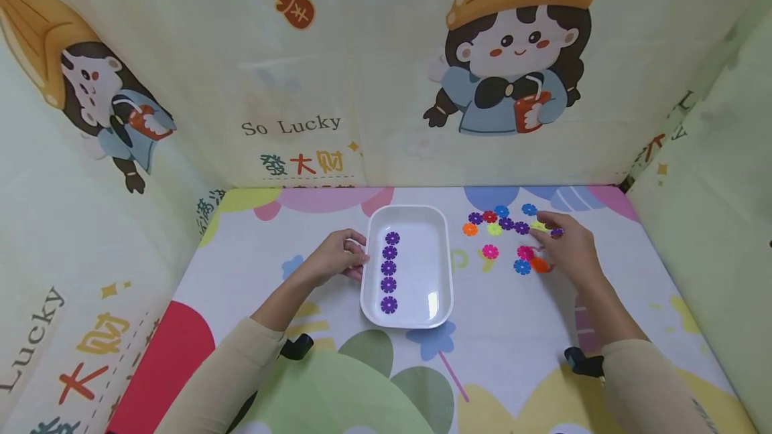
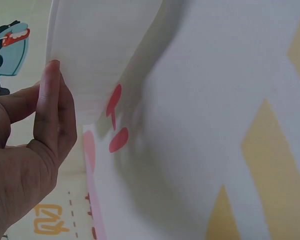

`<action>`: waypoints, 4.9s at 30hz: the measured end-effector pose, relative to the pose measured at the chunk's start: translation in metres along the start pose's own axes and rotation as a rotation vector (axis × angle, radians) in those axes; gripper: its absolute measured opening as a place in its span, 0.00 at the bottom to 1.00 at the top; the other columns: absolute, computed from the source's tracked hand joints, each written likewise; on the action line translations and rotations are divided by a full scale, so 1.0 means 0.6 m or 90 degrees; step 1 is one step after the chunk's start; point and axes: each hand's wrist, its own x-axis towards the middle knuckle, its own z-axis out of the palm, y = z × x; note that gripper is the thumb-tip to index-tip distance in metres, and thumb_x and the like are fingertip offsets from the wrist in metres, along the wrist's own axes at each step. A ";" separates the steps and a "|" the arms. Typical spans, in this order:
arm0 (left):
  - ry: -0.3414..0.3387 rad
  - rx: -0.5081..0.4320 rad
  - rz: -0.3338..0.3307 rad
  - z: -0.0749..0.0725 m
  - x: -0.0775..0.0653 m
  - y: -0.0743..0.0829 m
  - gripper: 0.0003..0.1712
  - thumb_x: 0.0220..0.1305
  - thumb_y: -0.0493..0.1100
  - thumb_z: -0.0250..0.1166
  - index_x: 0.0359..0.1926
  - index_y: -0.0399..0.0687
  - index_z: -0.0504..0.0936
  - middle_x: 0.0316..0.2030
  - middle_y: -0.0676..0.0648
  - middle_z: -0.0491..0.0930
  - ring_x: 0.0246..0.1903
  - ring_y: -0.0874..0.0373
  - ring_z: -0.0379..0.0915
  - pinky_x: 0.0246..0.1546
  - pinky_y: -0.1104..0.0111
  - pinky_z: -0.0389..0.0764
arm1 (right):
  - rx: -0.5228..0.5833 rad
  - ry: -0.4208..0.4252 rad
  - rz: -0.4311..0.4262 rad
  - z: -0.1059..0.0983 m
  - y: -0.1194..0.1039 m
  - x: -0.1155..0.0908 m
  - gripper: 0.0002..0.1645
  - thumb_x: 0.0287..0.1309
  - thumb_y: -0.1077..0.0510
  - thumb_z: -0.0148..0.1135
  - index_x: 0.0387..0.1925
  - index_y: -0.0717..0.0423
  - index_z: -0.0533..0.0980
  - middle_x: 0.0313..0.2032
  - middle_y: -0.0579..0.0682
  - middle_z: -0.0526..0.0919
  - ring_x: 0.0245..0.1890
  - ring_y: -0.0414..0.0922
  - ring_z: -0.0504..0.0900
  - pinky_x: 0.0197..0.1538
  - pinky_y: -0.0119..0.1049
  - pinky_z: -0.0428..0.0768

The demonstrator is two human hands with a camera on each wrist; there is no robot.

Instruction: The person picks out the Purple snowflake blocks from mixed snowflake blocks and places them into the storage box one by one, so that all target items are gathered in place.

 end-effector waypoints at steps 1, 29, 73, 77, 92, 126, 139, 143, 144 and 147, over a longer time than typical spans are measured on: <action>0.001 0.000 0.001 0.000 0.000 0.000 0.19 0.68 0.30 0.66 0.57 0.34 0.73 0.35 0.40 0.83 0.22 0.57 0.83 0.32 0.56 0.93 | -0.009 0.003 0.008 -0.001 0.008 0.001 0.33 0.72 0.46 0.63 0.70 0.58 0.72 0.62 0.68 0.76 0.59 0.67 0.75 0.38 0.20 0.84; 0.016 -0.032 -0.008 0.005 -0.002 -0.005 0.19 0.68 0.30 0.67 0.56 0.34 0.73 0.34 0.41 0.83 0.22 0.57 0.83 0.29 0.60 0.93 | -0.046 -0.047 0.130 -0.014 0.085 0.035 0.30 0.75 0.49 0.59 0.65 0.68 0.70 0.59 0.74 0.70 0.60 0.71 0.68 0.65 0.70 0.76; 0.017 -0.019 -0.009 0.004 -0.005 0.005 0.18 0.68 0.29 0.66 0.55 0.32 0.73 0.33 0.39 0.83 0.21 0.57 0.83 0.27 0.63 0.92 | -0.038 -0.063 0.000 -0.031 0.038 0.013 0.19 0.75 0.54 0.59 0.55 0.64 0.71 0.55 0.74 0.77 0.56 0.72 0.76 0.56 0.67 0.83; 0.014 -0.018 -0.007 0.004 -0.002 0.005 0.18 0.68 0.29 0.66 0.55 0.32 0.73 0.33 0.40 0.83 0.21 0.57 0.83 0.26 0.64 0.92 | -0.034 -0.066 -0.024 -0.030 0.014 0.012 0.19 0.73 0.54 0.61 0.56 0.64 0.71 0.53 0.73 0.79 0.54 0.72 0.78 0.51 0.64 0.88; 0.016 -0.015 -0.009 0.004 -0.003 0.002 0.18 0.68 0.30 0.66 0.56 0.33 0.73 0.34 0.39 0.83 0.21 0.58 0.82 0.26 0.64 0.92 | 0.000 -0.118 -0.090 -0.009 -0.091 0.006 0.16 0.72 0.58 0.63 0.56 0.57 0.74 0.49 0.63 0.84 0.51 0.62 0.83 0.41 0.33 0.92; 0.019 -0.007 -0.014 0.003 -0.005 0.004 0.17 0.68 0.31 0.66 0.55 0.34 0.73 0.33 0.41 0.83 0.21 0.57 0.83 0.32 0.58 0.93 | 0.058 -0.380 -0.325 0.094 -0.249 -0.033 0.12 0.64 0.60 0.71 0.48 0.54 0.81 0.42 0.45 0.88 0.44 0.43 0.87 0.48 0.36 0.92; 0.016 -0.004 -0.005 0.001 -0.002 0.001 0.16 0.69 0.31 0.66 0.54 0.35 0.73 0.34 0.40 0.83 0.21 0.57 0.83 0.31 0.58 0.93 | 0.019 -0.494 -0.353 0.146 -0.285 -0.032 0.08 0.61 0.60 0.74 0.38 0.46 0.82 0.35 0.40 0.86 0.37 0.38 0.83 0.47 0.31 0.91; 0.014 -0.005 -0.005 0.001 -0.003 0.002 0.17 0.69 0.31 0.66 0.55 0.34 0.73 0.34 0.40 0.83 0.21 0.57 0.83 0.31 0.57 0.93 | 0.002 -0.545 -0.352 0.159 -0.293 -0.027 0.07 0.62 0.61 0.73 0.39 0.49 0.82 0.35 0.40 0.86 0.36 0.38 0.83 0.48 0.30 0.90; 0.014 -0.007 -0.006 0.001 -0.003 0.002 0.17 0.68 0.31 0.66 0.55 0.34 0.73 0.34 0.40 0.83 0.21 0.57 0.83 0.31 0.56 0.93 | -0.006 -0.557 -0.351 0.163 -0.295 -0.025 0.06 0.62 0.61 0.73 0.39 0.49 0.83 0.34 0.40 0.86 0.35 0.38 0.83 0.48 0.30 0.90; 0.015 -0.006 -0.007 0.001 -0.003 0.003 0.17 0.68 0.31 0.66 0.55 0.34 0.73 0.34 0.40 0.83 0.21 0.57 0.83 0.31 0.56 0.93 | -0.035 -0.588 -0.350 0.173 -0.301 -0.020 0.06 0.61 0.60 0.73 0.39 0.50 0.84 0.33 0.40 0.86 0.34 0.39 0.82 0.47 0.30 0.90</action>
